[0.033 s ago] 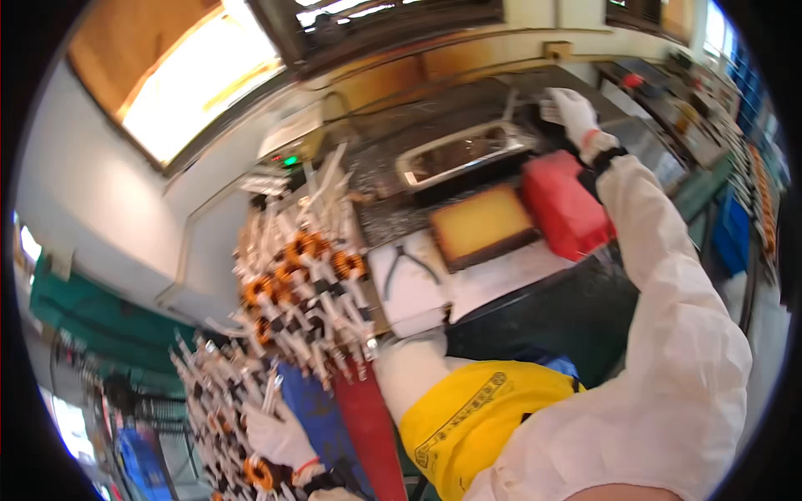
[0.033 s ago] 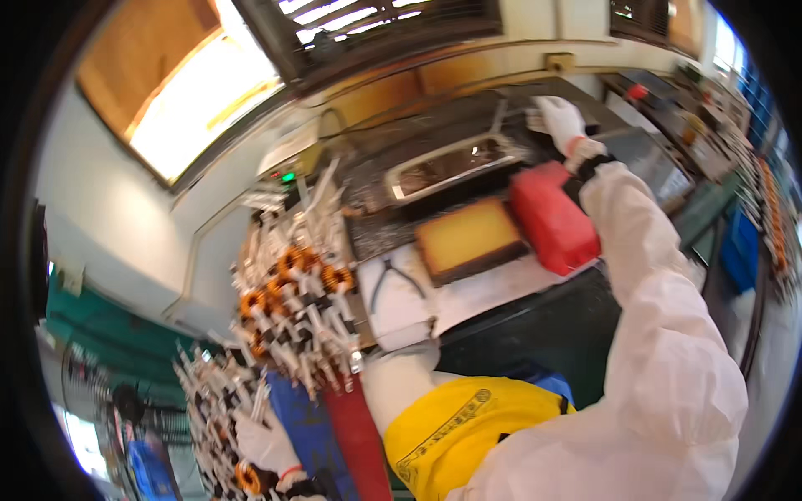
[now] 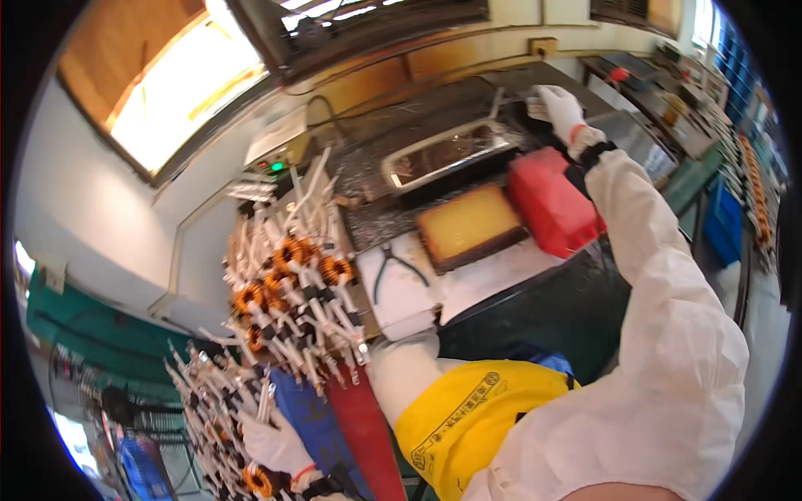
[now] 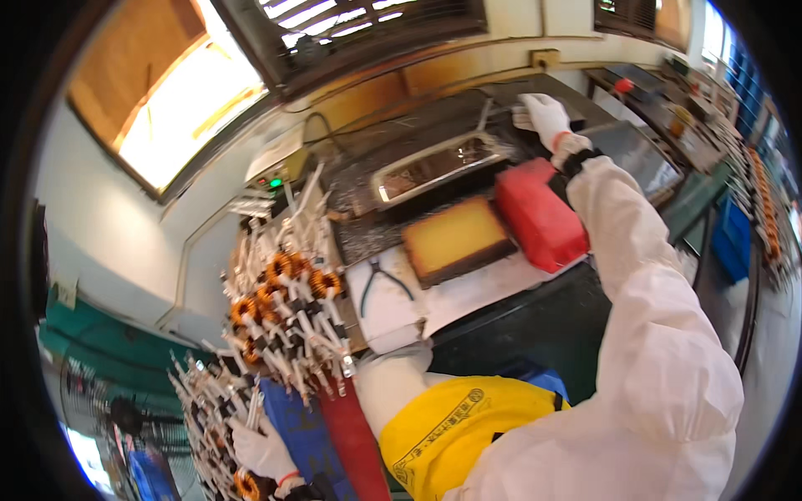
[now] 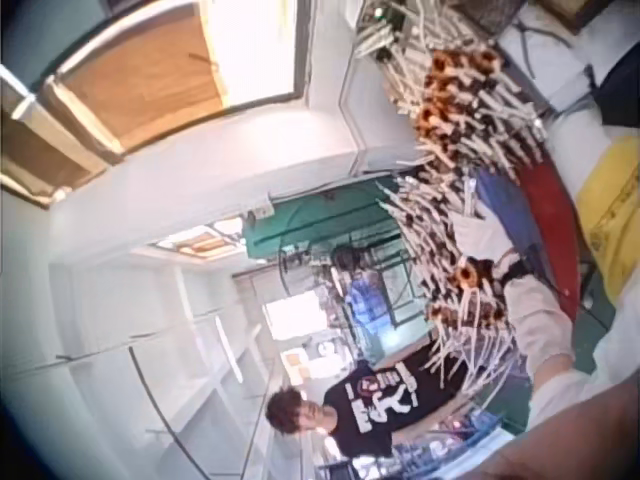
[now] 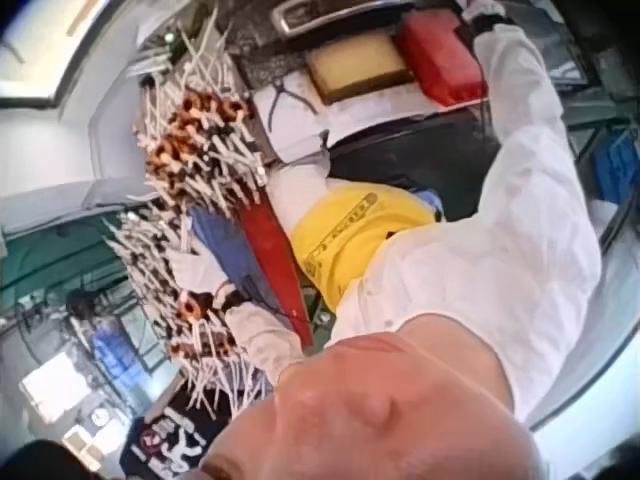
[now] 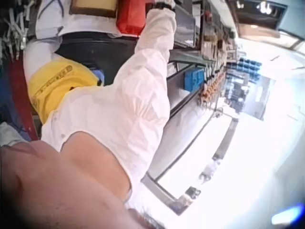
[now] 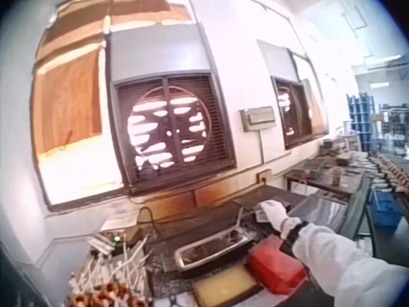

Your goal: The recorder is tinning the leads of toroidal coils by dipping them into a solder pot.

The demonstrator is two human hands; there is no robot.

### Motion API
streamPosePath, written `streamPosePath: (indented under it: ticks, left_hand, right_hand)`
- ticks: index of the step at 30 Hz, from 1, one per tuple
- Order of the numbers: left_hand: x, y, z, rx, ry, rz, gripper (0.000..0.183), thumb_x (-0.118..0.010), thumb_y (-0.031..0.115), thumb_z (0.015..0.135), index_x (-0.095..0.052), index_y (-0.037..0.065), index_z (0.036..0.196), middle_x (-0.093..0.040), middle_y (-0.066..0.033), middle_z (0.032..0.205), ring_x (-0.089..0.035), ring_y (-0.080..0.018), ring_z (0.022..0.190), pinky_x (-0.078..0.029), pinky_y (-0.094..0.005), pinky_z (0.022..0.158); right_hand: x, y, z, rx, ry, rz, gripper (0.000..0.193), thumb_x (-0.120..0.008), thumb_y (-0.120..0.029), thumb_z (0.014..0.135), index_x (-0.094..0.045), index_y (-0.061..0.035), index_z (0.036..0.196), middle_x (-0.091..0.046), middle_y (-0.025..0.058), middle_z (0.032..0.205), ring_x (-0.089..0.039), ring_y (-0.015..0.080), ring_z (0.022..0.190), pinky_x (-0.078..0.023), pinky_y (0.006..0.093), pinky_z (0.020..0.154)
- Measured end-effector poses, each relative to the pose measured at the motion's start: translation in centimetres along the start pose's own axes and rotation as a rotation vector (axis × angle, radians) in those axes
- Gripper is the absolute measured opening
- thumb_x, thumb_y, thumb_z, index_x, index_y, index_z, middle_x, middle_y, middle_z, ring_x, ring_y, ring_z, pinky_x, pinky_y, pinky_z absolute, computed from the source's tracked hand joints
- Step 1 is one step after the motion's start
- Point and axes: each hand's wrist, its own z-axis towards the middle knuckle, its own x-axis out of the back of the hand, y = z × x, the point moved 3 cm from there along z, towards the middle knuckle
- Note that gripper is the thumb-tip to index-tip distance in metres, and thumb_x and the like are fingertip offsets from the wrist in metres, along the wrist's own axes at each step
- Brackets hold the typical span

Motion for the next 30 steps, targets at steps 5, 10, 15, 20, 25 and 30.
streamPosePath:
  ticks: [5,10,15,20,25,30]
  left_hand:
    - [-0.7,0.5,-0.1,0.019,-0.088,-0.064,0.063,-0.063,0.038,0.088,-0.046,0.001,0.136,-0.061,-0.0139,0.109,-0.060,-0.0306,0.096,-0.047,-0.0416,0.085]
    - [1.0,0.3,-0.2,-0.130,0.162,0.053,0.068,-0.058,0.056,0.087,-0.055,0.003,0.129,-0.063,-0.0094,0.092,-0.062,-0.0273,0.078,-0.048,-0.0404,0.068]
    - [0.3,0.5,-0.3,-0.136,0.141,0.044,0.067,-0.057,0.056,0.088,-0.055,0.003,0.129,-0.064,-0.0095,0.094,-0.062,-0.0273,0.080,-0.049,-0.0406,0.070]
    - [0.6,0.5,-0.2,-0.124,0.091,0.059,0.066,-0.056,0.055,0.089,-0.055,0.004,0.130,-0.065,-0.0099,0.097,-0.063,-0.0274,0.083,-0.049,-0.0401,0.073]
    - [0.5,0.6,-0.2,-0.134,0.113,0.085,0.063,-0.055,0.055,0.090,-0.055,0.005,0.130,-0.065,-0.0092,0.098,-0.063,-0.0274,0.085,-0.049,-0.0401,0.074]
    - [0.8,0.2,-0.1,-0.108,0.103,0.074,0.063,-0.057,0.053,0.089,-0.055,0.006,0.130,-0.065,-0.0094,0.100,-0.063,-0.0276,0.086,-0.049,-0.0410,0.074]
  right_hand:
    - [1.1,1.1,-0.9,-0.534,0.063,0.549,0.026,-0.055,-0.021,0.097,-0.056,0.0002,0.112,-0.067,0.0159,0.095,-0.068,0.0253,0.076,-0.060,0.0389,0.069]
    - [-1.2,3.6,-1.9,-0.692,0.026,0.606,0.021,-0.054,-0.018,0.096,-0.055,-0.0001,0.108,-0.066,0.0173,0.093,-0.067,0.0266,0.075,-0.060,0.0393,0.067]
    - [-1.1,5.5,-1.9,-0.694,0.052,0.576,0.023,-0.055,-0.018,0.096,-0.055,0.0000,0.109,-0.067,0.0169,0.093,-0.067,0.0267,0.075,-0.060,0.0391,0.067]
    - [0.8,6.0,-1.0,-0.676,0.034,0.438,0.021,-0.053,-0.017,0.096,-0.056,-0.0008,0.109,-0.068,0.0150,0.091,-0.067,0.0248,0.072,-0.059,0.0382,0.065]
    - [1.9,4.8,0.6,-0.507,0.032,0.337,0.025,-0.053,-0.019,0.096,-0.058,-0.0005,0.112,-0.069,0.0151,0.091,-0.069,0.0236,0.072,-0.059,0.0356,0.067]
    - [-2.6,3.7,0.9,-0.461,0.011,0.414,0.028,-0.053,-0.018,0.095,-0.059,0.0031,0.114,-0.070,0.0159,0.090,-0.069,0.0219,0.069,-0.059,0.0329,0.064]
